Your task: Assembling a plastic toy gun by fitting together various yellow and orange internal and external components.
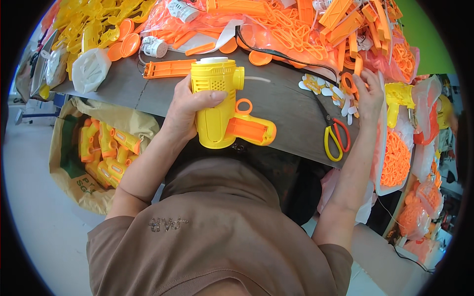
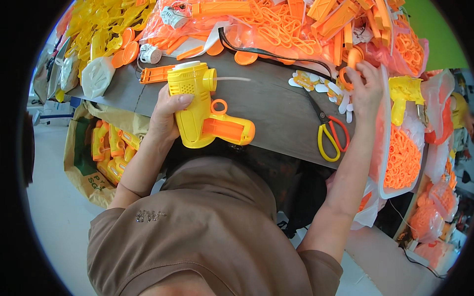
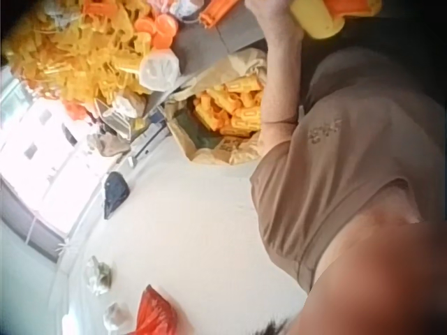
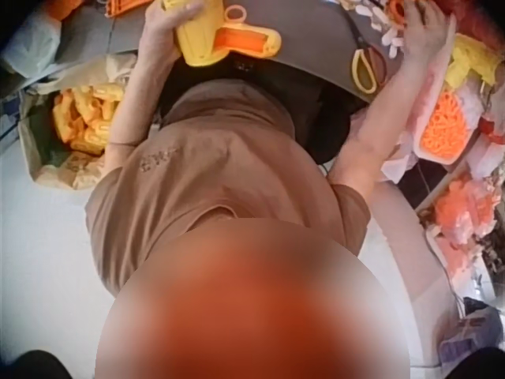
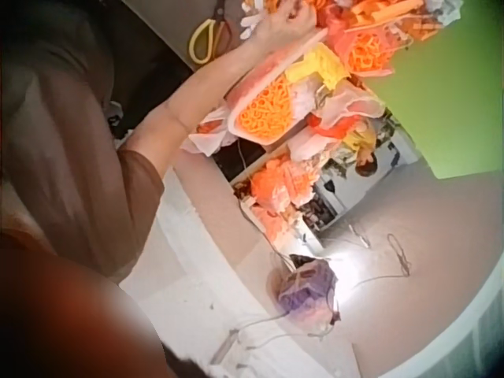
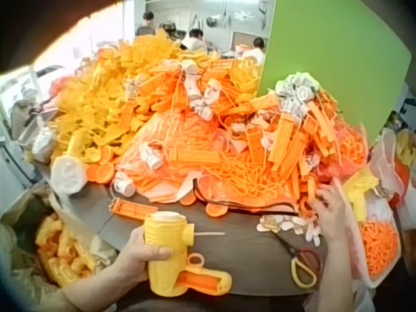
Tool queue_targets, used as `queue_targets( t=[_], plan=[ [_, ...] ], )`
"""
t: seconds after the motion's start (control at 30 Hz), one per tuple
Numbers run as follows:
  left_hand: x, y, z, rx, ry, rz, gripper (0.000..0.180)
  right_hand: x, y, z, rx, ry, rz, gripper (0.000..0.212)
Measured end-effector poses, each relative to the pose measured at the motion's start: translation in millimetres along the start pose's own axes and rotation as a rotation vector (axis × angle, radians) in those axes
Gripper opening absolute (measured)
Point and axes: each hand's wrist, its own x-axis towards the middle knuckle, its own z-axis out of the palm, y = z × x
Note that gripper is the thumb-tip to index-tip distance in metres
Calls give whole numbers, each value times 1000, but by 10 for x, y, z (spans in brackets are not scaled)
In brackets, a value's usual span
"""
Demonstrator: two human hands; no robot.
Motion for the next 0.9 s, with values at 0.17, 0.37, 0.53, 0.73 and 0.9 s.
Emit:
queue_targets(
  t=[0.17, 0.37, 0.53, 0.73, 0.9],
  plan=[
    [-59, 22, 108, 72, -168, -156, 61, -541, -985, 311, 601, -525, -4, 29],
    [-66, 17, 270, 150, -337, -228, 61, -687, -1199, 612, 986, -833, -53, 26],
    [-78, 66, 245, 241, -364, -231, 72, -706, -1294, 583, 1066, -903, -103, 25],
    [-105, 32, 274, 301, -335, -130, 74, -710, -1293, 604, 1089, -836, -180, 24],
    [-127, 2, 274, 459, -346, -61, 78, -679, -1355, 504, 913, -828, -150, 36]
  ],
)
